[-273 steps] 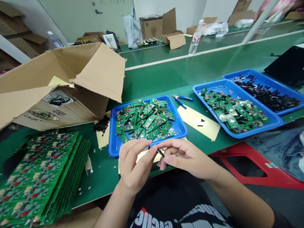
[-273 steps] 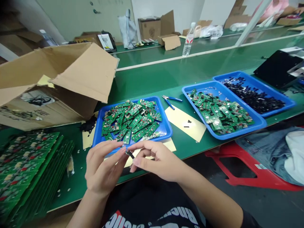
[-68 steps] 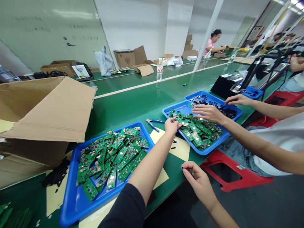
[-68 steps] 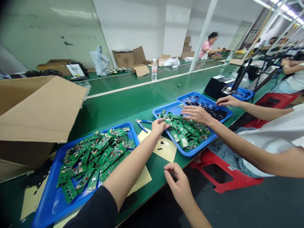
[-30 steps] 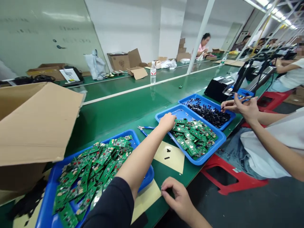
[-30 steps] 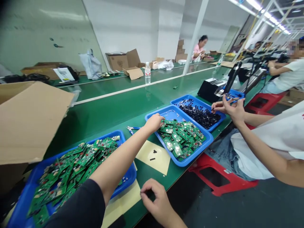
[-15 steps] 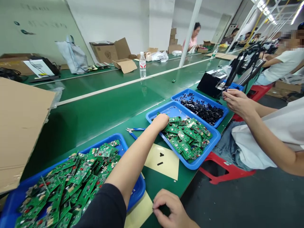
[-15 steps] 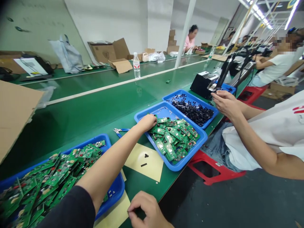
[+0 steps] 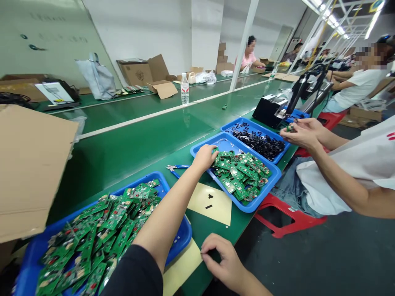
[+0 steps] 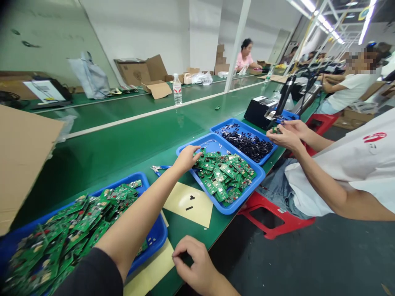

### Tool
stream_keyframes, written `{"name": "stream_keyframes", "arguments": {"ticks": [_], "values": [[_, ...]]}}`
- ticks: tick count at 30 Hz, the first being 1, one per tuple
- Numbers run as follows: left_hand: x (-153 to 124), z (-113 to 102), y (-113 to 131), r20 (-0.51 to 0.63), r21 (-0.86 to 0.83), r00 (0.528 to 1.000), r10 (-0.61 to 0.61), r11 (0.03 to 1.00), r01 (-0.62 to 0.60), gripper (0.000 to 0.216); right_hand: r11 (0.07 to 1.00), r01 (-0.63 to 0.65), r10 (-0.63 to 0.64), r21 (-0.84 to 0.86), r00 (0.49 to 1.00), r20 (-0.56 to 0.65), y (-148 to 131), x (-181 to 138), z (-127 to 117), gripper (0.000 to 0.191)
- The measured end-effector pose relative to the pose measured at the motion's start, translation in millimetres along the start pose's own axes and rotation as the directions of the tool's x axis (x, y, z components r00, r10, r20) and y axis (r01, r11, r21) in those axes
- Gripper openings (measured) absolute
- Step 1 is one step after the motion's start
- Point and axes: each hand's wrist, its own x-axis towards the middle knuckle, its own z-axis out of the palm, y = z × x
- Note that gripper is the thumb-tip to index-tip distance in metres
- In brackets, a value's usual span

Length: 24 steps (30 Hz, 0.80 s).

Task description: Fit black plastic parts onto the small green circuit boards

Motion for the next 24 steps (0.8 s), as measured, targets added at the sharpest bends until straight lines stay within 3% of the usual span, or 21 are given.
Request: {"name": "stream_keyframes", "arguments": {"ticks": [3,6,9,11,13,16,21,24], "values": [[-46.1,-45.0,2.1,-0.075,-0.011,0.997,-0.026,1.0,0.025,0.023,0.998,-0.028,0.03,0.059,0.999,-0.024,1.7,-4.2,-0.3,0.007],[-114.7,-95.1,-5.2,-0.134,0.029,0.984,-0.116,0.992,0.121,0.023,0.994,-0.052,0.057,0.096,0.997,-0.051,5.3,-10.6,-2.3,0.008],[-189.3,-132.6,-17.7,-0.201,0.088,0.917,-0.344,0.926,0.367,0.018,0.989,-0.097,0.104,0.112,0.993,-0.052,9.7,-16.3,-4.1,0.005],[-231.2,-143.7,-24.5,-0.208,0.134,0.852,-0.481,0.849,0.511,0.016,0.984,-0.143,0.15,0.108,0.988,-0.05,12.1,-19.5,-4.8,0.003],[-260.8,-141.7,-26.8,-0.196,0.146,0.829,-0.524,0.821,0.553,0.015,0.977,-0.184,0.192,0.107,0.979,-0.064,13.8,-21.9,-5.1,0.005],[-281.1,-120.3,-21.0,-0.158,0.121,0.84,-0.518,0.835,0.537,0.017,0.97,-0.214,0.226,0.117,0.969,-0.103,15.4,-23.8,-4.5,0.011],[-281.0,-84.0,-6.7,-0.133,0.006,0.859,-0.495,0.866,0.5,0.029,0.983,-0.179,0.182,0.03,0.977,-0.113,14.5,-22.5,-1.6,0.013],[-281.3,-80.3,-7.5,-0.139,-0.115,0.845,-0.517,0.856,0.504,0.013,0.987,-0.157,0.152,-0.034,0.982,-0.113,12.0,-21.1,0.5,0.014]]}}
